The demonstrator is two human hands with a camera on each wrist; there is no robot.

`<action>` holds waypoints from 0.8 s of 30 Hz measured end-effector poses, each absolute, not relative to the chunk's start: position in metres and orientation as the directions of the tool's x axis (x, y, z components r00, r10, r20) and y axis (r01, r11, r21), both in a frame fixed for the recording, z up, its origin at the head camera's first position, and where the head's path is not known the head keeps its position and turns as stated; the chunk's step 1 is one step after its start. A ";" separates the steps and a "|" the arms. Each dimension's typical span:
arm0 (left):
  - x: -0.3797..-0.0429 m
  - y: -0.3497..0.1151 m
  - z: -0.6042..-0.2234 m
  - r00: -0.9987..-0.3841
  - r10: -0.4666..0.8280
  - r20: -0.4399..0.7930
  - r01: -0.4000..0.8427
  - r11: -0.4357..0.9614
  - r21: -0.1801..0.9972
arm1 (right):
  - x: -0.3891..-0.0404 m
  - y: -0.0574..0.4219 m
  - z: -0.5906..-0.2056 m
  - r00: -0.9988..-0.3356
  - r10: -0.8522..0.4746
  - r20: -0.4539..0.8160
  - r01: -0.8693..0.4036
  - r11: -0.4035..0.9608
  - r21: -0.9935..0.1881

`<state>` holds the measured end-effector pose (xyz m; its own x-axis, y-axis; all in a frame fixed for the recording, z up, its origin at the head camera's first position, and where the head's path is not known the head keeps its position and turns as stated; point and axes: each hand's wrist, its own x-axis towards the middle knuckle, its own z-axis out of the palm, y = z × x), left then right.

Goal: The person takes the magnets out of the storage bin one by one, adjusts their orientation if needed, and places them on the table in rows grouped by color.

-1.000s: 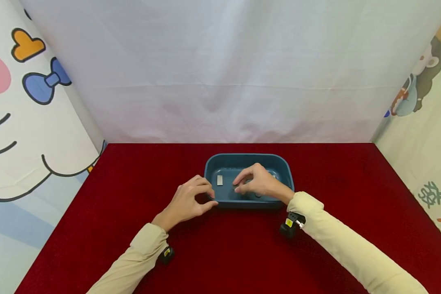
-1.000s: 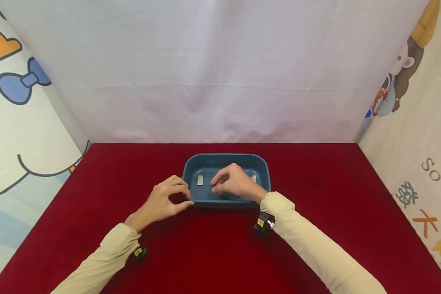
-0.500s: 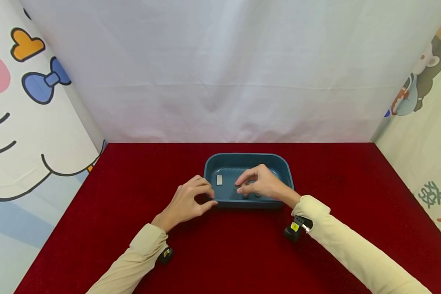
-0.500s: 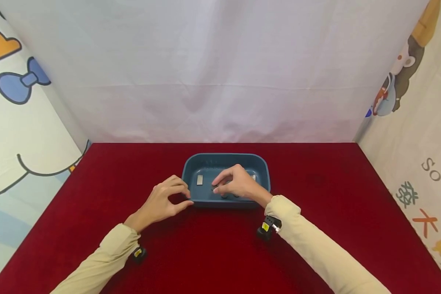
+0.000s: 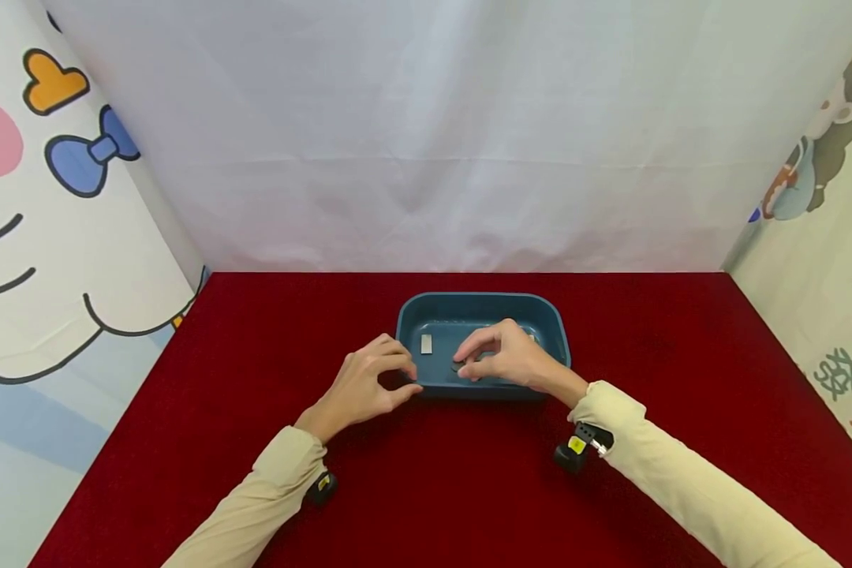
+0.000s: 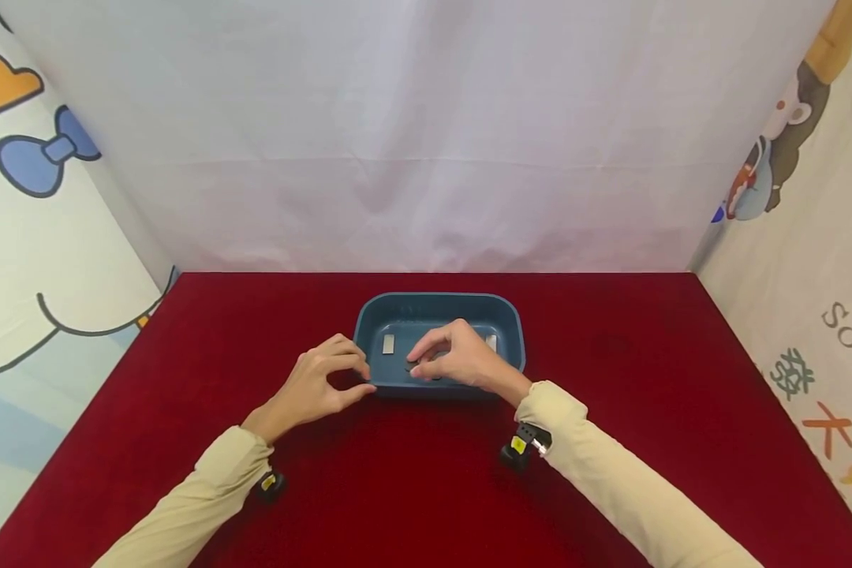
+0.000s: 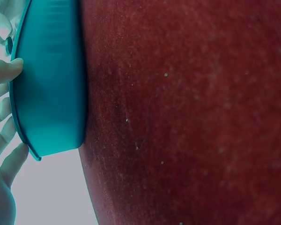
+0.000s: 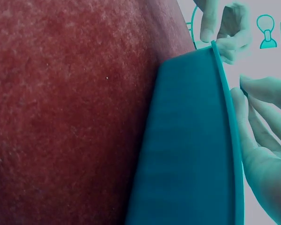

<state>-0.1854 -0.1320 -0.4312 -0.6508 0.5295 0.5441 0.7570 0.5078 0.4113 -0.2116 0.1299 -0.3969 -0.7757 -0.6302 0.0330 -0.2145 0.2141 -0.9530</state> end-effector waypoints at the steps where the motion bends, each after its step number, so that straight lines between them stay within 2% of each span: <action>1: -0.185 -0.132 -0.431 -0.653 0.528 0.543 0.755 0.509 0.413 | -0.211 0.130 -0.396 -0.773 -0.633 0.037 -0.220 0.213 -0.952; 24: -0.186 -0.132 -0.432 -0.659 0.517 0.547 0.749 0.522 0.408 | -0.192 0.119 -0.397 -0.750 -0.657 0.074 -0.223 0.146 -0.964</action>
